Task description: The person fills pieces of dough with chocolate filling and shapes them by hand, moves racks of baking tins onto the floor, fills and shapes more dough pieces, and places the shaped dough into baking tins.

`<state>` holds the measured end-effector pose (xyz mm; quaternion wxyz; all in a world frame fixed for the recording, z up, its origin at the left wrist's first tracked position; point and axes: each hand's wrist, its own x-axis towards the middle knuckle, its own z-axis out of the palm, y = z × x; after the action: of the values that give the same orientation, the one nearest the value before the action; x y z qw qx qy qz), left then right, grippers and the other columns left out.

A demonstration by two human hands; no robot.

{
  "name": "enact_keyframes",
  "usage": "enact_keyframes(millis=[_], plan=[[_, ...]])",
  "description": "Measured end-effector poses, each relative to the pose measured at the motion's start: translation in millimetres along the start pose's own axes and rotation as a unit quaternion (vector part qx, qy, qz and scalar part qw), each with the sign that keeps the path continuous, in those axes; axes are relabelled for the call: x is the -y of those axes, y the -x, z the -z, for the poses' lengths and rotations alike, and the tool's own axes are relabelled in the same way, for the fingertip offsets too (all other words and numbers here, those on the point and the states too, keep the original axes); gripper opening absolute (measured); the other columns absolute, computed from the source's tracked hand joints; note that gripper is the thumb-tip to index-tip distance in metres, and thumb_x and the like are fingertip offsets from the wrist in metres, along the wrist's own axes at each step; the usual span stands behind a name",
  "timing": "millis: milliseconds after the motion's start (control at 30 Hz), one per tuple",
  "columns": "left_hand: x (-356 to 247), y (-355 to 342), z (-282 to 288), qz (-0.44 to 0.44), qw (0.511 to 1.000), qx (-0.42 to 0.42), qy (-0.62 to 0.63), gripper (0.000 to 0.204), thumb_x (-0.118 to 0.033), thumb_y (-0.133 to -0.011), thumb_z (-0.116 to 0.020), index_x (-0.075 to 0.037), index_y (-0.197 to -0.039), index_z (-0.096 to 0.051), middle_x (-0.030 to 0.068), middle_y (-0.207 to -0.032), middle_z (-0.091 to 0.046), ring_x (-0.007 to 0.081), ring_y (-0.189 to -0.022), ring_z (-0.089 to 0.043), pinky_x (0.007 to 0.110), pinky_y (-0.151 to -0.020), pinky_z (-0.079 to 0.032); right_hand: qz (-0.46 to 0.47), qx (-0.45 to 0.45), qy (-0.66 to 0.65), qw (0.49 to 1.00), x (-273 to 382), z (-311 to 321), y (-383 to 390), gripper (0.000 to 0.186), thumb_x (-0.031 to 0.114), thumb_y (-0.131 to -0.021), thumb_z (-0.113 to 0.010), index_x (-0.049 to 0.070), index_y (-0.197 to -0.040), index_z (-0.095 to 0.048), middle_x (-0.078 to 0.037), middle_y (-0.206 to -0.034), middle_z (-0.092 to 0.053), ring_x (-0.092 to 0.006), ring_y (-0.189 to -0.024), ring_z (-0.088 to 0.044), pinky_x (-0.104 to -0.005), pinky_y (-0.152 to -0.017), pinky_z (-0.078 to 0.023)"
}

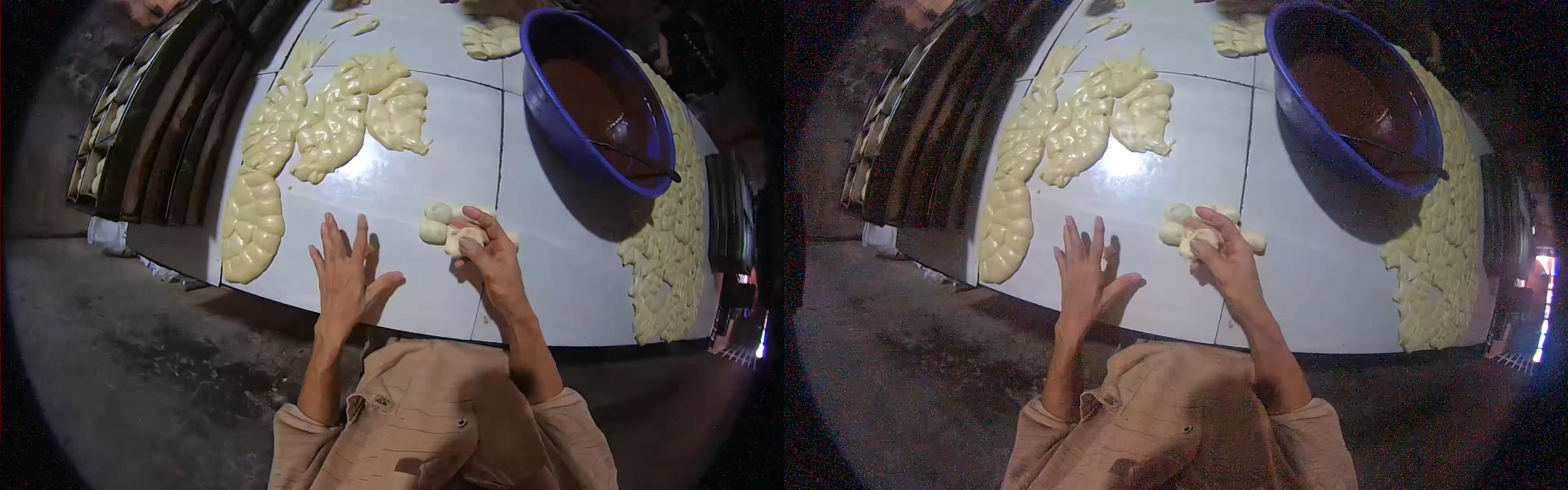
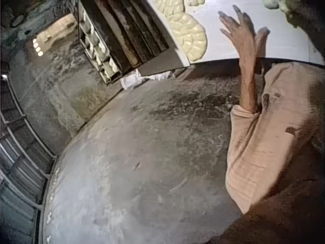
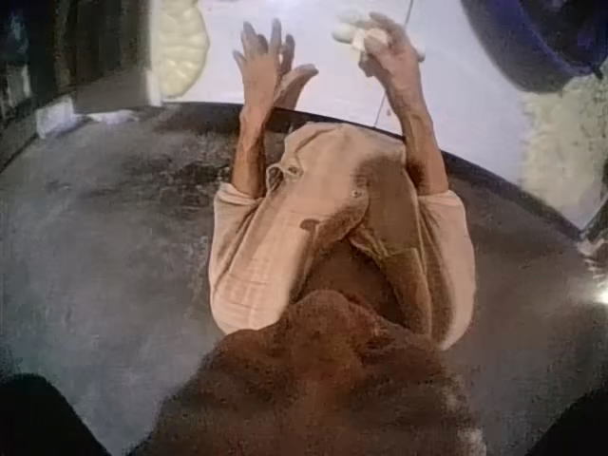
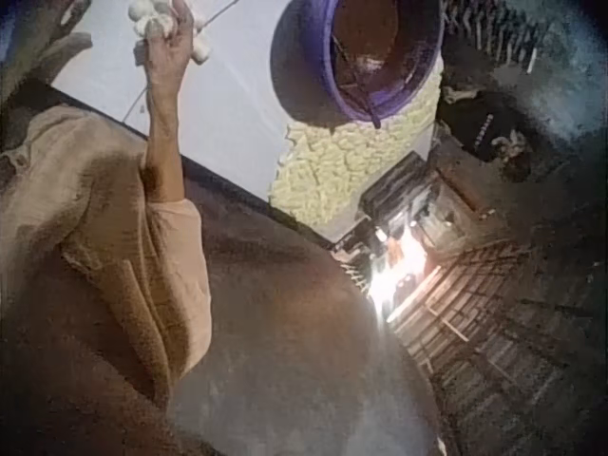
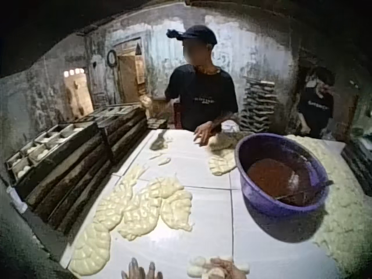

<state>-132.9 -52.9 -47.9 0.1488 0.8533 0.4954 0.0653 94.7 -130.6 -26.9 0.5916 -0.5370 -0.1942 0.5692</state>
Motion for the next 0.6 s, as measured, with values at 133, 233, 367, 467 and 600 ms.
enact_keyframes(millis=[133,233,367,467,600], plan=[[-31.2,5.8,15.0,-0.001,0.967,-0.108,0.232,0.048,-0.023,-0.082,-0.078,-0.003,-0.123,-0.064,0.0239,-0.128,-0.058,0.0339,-0.119,-0.057,0.042,-0.098,-0.047,0.043,0.032,0.029,0.998,3.7,-4.8,11.1,0.064,0.009,-0.092,-0.064,0.007,-0.147,-0.033,-0.013,-0.147,-0.045,-0.0118,-0.102,-0.060,-0.0241,-0.077,-0.053],[-55.8,-2.7,7.3,0.146,0.803,0.084,0.571,0.043,-0.022,-0.086,-0.076,0.003,-0.119,-0.065,0.0132,-0.100,-0.072,0.0177,-0.085,-0.068,0.028,-0.073,-0.054,0.122,0.071,0.150,0.978,-3.5,-12.6,14.6,0.067,0.010,-0.089,-0.068,0.006,-0.147,-0.034,-0.014,-0.147,-0.044,-0.0188,-0.110,-0.062,-0.0285,-0.083,-0.055],[-63.6,-10.3,3.3,0.193,0.724,0.149,0.645,0.034,-0.021,-0.088,-0.075,0.004,-0.110,-0.069,0.0080,-0.088,-0.072,0.0095,-0.077,-0.065,0.023,-0.069,-0.053,0.115,0.069,0.291,0.947,-0.3,-8.7,15.0,0.062,0.013,-0.085,-0.073,0.005,-0.140,-0.045,-0.019,-0.136,-0.054,-0.0274,-0.107,-0.066,-0.0335,-0.086,-0.056],[-62.2,-10.9,0.8,0.187,0.725,0.119,0.653,0.027,-0.014,-0.086,-0.075,0.005,-0.105,-0.070,0.0069,-0.084,-0.072,0.0087,-0.074,-0.065,0.021,-0.067,-0.052,0.112,0.039,0.355,0.927,2.6,0.2,19.4,0.044,0.016,-0.084,-0.075,0.002,-0.123,-0.061,-0.019,-0.122,-0.064,-0.0246,-0.103,-0.067,-0.0319,-0.082,-0.056],[-63.9,-11.1,-3.7,0.180,0.728,0.136,0.647,0.024,-0.008,-0.085,-0.075,0.005,-0.104,-0.070,0.0088,-0.085,-0.072,0.0097,-0.078,-0.067,0.021,-0.069,-0.054,0.058,0.015,0.189,0.980,-0.8,16.0,22.3,0.031,0.016,-0.088,-0.072,-0.002,-0.112,-0.066,-0.013,-0.106,-0.070,-0.0154,-0.091,-0.066,-0.0269,-0.081,-0.053]])
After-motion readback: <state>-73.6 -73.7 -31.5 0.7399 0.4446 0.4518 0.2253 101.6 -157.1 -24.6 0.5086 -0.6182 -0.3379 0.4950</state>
